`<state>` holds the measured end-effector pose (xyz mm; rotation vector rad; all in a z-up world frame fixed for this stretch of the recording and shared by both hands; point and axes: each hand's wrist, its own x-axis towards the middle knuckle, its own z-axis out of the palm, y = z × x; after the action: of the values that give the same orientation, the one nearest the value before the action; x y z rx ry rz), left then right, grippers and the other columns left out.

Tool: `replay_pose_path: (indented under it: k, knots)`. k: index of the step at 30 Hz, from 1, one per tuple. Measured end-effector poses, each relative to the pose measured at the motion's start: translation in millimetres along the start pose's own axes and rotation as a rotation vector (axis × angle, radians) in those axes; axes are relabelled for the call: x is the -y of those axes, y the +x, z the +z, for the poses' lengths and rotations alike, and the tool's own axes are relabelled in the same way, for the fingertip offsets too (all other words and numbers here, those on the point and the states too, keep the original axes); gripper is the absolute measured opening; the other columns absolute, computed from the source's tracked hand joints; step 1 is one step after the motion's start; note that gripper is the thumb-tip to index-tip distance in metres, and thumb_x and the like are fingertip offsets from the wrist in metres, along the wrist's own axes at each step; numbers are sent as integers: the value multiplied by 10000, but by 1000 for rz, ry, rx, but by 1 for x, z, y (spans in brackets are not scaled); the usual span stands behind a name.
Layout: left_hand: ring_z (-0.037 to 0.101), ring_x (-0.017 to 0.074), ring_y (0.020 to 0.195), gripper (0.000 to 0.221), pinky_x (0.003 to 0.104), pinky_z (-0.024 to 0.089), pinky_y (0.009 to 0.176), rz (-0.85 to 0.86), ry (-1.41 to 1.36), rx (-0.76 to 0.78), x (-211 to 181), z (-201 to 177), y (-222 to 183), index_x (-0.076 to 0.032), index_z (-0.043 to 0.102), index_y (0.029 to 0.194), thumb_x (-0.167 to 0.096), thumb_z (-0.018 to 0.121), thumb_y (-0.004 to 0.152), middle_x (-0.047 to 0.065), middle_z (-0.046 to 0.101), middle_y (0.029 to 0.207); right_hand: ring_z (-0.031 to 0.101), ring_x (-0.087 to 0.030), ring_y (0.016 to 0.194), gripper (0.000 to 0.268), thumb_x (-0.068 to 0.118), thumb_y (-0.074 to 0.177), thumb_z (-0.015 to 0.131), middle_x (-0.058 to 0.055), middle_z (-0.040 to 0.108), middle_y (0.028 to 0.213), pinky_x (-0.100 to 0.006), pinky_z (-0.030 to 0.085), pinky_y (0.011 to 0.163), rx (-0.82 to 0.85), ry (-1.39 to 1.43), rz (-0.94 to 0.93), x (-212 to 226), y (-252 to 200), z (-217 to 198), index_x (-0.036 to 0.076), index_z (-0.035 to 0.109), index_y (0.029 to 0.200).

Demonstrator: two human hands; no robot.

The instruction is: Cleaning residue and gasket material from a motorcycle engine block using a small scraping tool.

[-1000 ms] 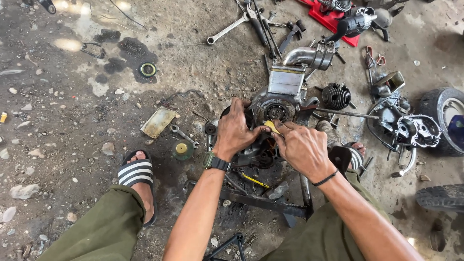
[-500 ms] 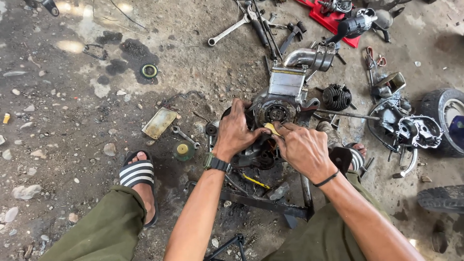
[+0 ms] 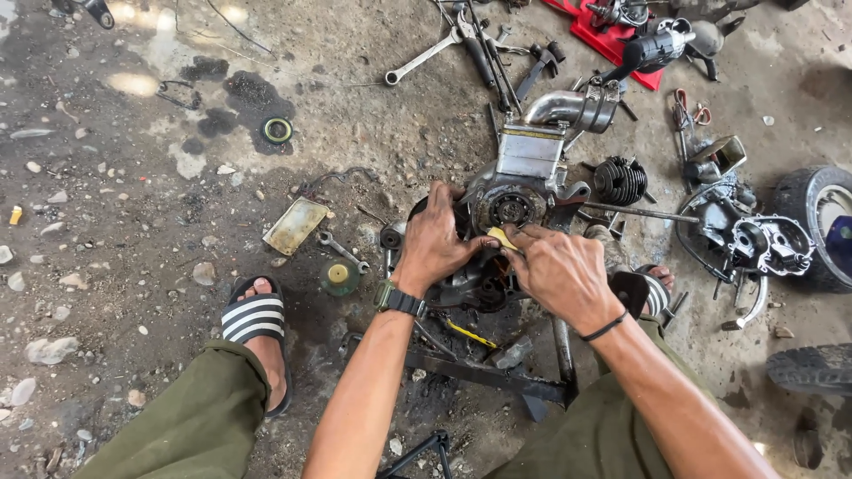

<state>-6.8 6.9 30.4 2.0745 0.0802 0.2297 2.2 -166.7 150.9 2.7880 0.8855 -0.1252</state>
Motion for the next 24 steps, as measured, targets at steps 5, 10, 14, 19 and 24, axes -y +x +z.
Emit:
replay_pose_path:
  k: [5,10,14,19,24]
  knots:
    - [693,527,934,785,642,577,816,0,-10,-14,-1,1,-2,-43,495,1250,-554,810,744,144,566,1170,781,-313,847,361,441,979,497,-7,779,1138,-435,617,636,-54,5,33,-8,0,25,273,782,1124]
    - [686,540,934,802,656,569,814,-19,-12,-14,1,3,-1,-42,497,1253,-548,827,726,148,567,1181,773,-294,916,347,441,975,492,21,775,1145,-433,622,677,-56,15,33,-14,0,33,288,773,1109]
    - [680,542,949,828,661,562,830,-34,-8,2,-2,1,-3,-56,484,1259,-585,816,714,143,562,1199,773,-279,932,343,441,979,489,22,778,1125,-422,620,683,-51,1,11,-2,-3,7,289,777,1086]
    - [692,523,891,728,647,576,777,-12,45,-58,10,14,3,-79,491,1236,-583,759,783,115,563,1167,779,-283,871,369,401,1015,441,0,770,1151,-399,612,636,-47,9,34,-5,5,-1,268,765,1132]
    - [690,533,908,786,658,577,780,-1,48,-27,6,8,1,-61,485,1236,-577,803,735,132,557,1163,783,-275,871,359,401,1006,466,-5,781,1136,-385,612,639,13,-10,1,-6,4,-6,259,779,1110]
